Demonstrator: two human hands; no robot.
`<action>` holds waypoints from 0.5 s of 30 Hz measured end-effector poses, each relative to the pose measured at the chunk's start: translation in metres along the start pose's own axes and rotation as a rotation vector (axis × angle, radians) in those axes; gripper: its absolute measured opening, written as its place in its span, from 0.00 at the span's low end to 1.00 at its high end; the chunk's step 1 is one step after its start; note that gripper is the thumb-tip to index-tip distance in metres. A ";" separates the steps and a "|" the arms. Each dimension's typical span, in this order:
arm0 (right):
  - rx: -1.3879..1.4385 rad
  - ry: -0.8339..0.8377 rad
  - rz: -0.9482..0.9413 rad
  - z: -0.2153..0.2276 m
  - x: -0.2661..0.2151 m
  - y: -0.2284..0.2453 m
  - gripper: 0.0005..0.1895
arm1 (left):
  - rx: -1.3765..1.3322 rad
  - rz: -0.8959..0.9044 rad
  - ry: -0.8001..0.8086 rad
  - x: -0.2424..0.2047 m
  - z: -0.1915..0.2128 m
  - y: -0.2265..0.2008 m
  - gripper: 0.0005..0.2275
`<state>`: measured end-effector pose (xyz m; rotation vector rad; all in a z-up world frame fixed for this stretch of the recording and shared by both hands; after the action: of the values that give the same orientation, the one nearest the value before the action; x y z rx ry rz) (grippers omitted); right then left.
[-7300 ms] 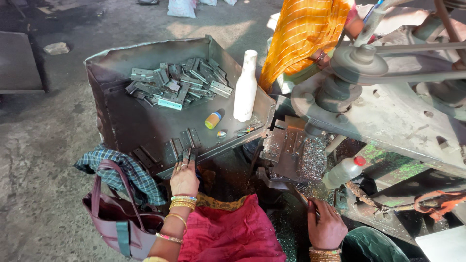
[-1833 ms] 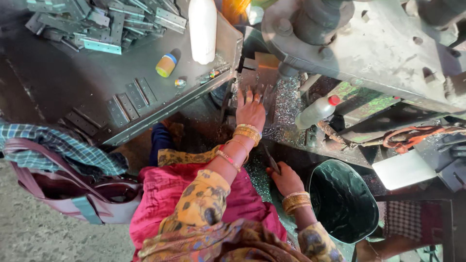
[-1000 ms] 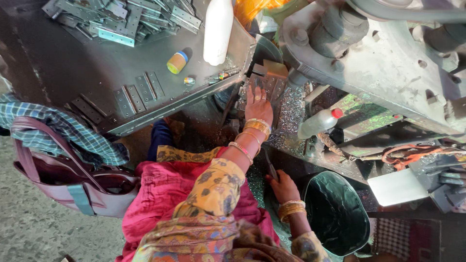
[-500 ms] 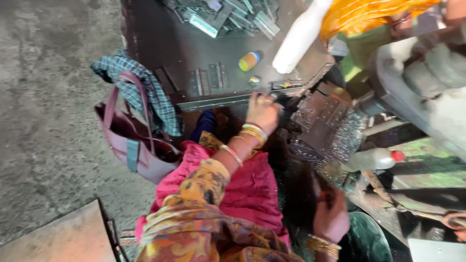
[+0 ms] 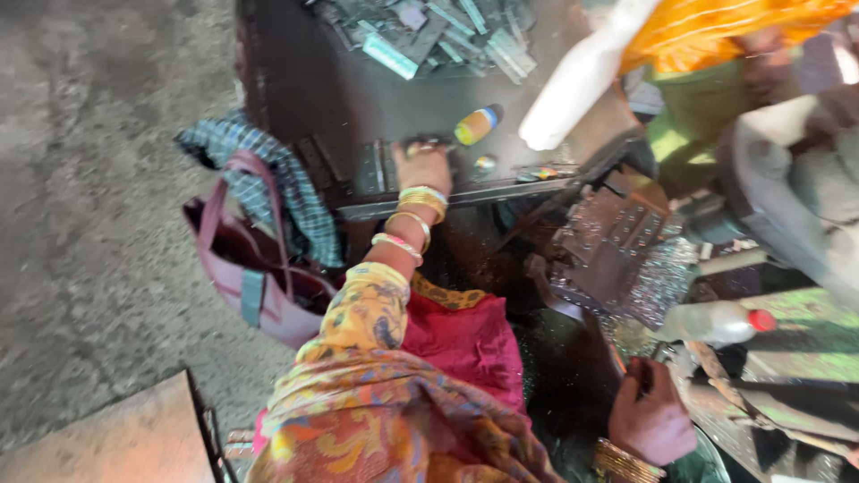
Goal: The person repeatedly picks up small metal plates from a bin, places them under a drill press, operates the machine to drill holes, and then removes the finished plates. This cycle is performed continuously throughout the clip.
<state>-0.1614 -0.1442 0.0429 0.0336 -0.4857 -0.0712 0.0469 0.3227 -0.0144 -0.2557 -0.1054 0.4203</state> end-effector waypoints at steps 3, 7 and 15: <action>-0.020 0.034 0.008 -0.008 0.000 -0.002 0.11 | -0.052 0.022 0.057 -0.004 -0.001 0.017 0.18; 0.000 0.076 0.032 -0.012 0.000 -0.010 0.11 | -0.089 0.321 -0.140 -0.015 0.026 0.089 0.33; 0.021 0.092 0.010 -0.007 -0.004 -0.003 0.10 | -0.088 0.269 -0.119 -0.037 0.037 0.116 0.43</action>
<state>-0.1620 -0.1472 0.0351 0.0546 -0.3950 -0.0547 -0.0378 0.4183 -0.0114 -0.3332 -0.2080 0.6991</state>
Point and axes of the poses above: each hand's wrist, its own x-axis towards the middle knuckle, its own z-axis out of the back of the hand, y = z × x, the point moved 7 cm from there along x, towards the middle knuckle, and after that the axes turned 7 degrees about y, right-handed, at the moved point
